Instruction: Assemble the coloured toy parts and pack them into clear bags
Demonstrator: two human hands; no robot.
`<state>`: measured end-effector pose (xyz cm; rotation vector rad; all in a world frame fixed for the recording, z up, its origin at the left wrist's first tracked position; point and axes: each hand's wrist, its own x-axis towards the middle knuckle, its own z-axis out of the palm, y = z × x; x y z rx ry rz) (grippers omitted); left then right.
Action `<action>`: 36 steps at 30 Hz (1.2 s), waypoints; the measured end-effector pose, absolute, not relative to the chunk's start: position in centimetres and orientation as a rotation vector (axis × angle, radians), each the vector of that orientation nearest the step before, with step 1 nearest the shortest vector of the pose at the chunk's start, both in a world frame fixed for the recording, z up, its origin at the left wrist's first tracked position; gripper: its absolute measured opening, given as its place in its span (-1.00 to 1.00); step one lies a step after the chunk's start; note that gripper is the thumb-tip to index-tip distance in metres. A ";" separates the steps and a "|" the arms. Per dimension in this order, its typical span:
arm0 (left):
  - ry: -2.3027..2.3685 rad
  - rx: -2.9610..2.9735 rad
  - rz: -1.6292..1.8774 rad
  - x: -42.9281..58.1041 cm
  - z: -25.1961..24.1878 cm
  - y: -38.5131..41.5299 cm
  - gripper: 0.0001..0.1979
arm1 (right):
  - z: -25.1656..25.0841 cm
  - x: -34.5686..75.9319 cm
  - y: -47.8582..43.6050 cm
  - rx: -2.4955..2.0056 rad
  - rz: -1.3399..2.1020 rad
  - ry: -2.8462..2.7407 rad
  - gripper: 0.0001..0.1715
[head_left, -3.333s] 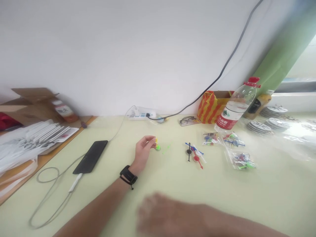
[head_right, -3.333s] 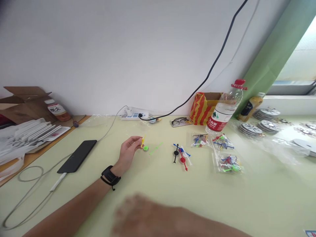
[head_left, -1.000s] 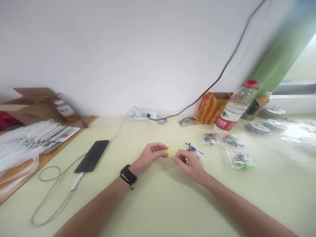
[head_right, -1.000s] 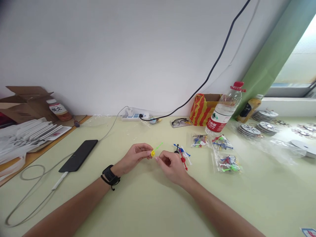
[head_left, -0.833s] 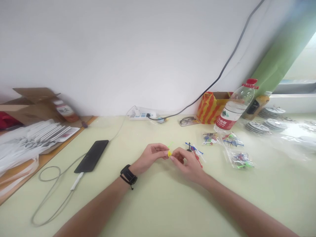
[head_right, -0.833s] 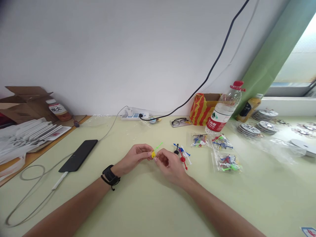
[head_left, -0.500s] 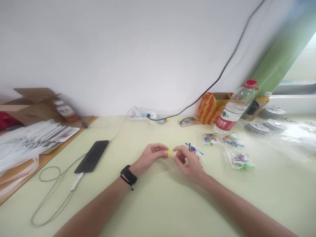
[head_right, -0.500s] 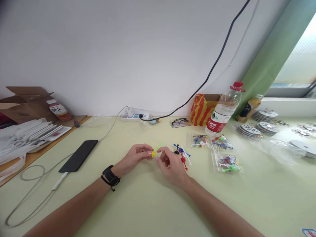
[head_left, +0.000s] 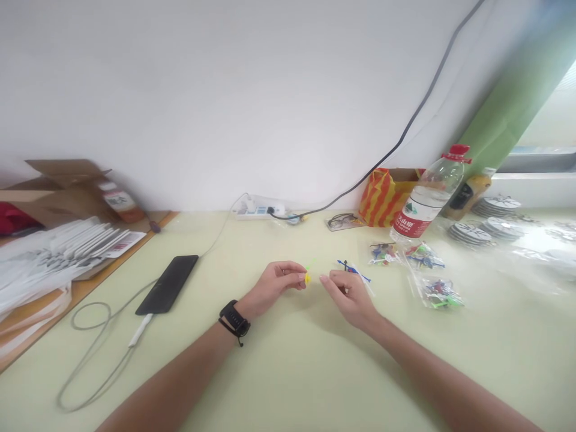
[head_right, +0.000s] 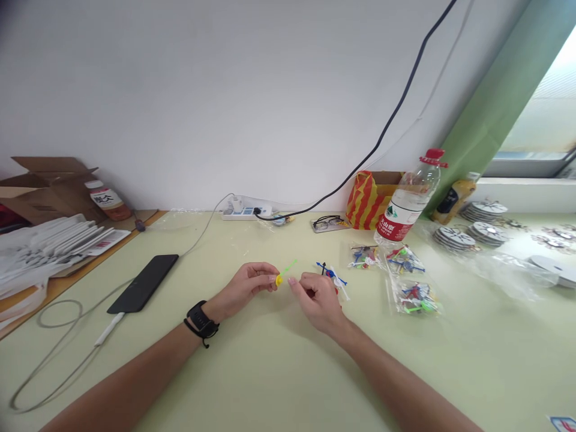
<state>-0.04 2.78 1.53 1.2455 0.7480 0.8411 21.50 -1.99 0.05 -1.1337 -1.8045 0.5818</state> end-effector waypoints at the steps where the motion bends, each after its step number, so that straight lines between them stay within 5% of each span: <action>1: 0.745 1.246 0.843 0.0 1.5 2.8 -0.79 | 0.2 21.4 -2.0 -1.131 0.594 -1.790 -0.44; 6: 0.750 1.279 0.837 0.0 1.4 2.7 -0.77 | 0.5 20.9 -2.4 -1.118 0.713 -1.796 -0.73; 19: 0.768 1.542 0.825 0.1 1.5 2.3 -0.73 | -0.1 20.7 -2.5 -1.143 0.755 -1.899 -0.75; 25: 1.118 1.972 1.220 -0.4 0.5 3.4 -0.82 | 0.8 21.9 -1.8 -1.181 0.246 -1.886 -0.81; 36: 1.135 2.503 0.791 -1.2 -1.8 3.7 -0.60 | 1.3 23.9 -0.5 -1.414 -0.298 -1.976 -0.79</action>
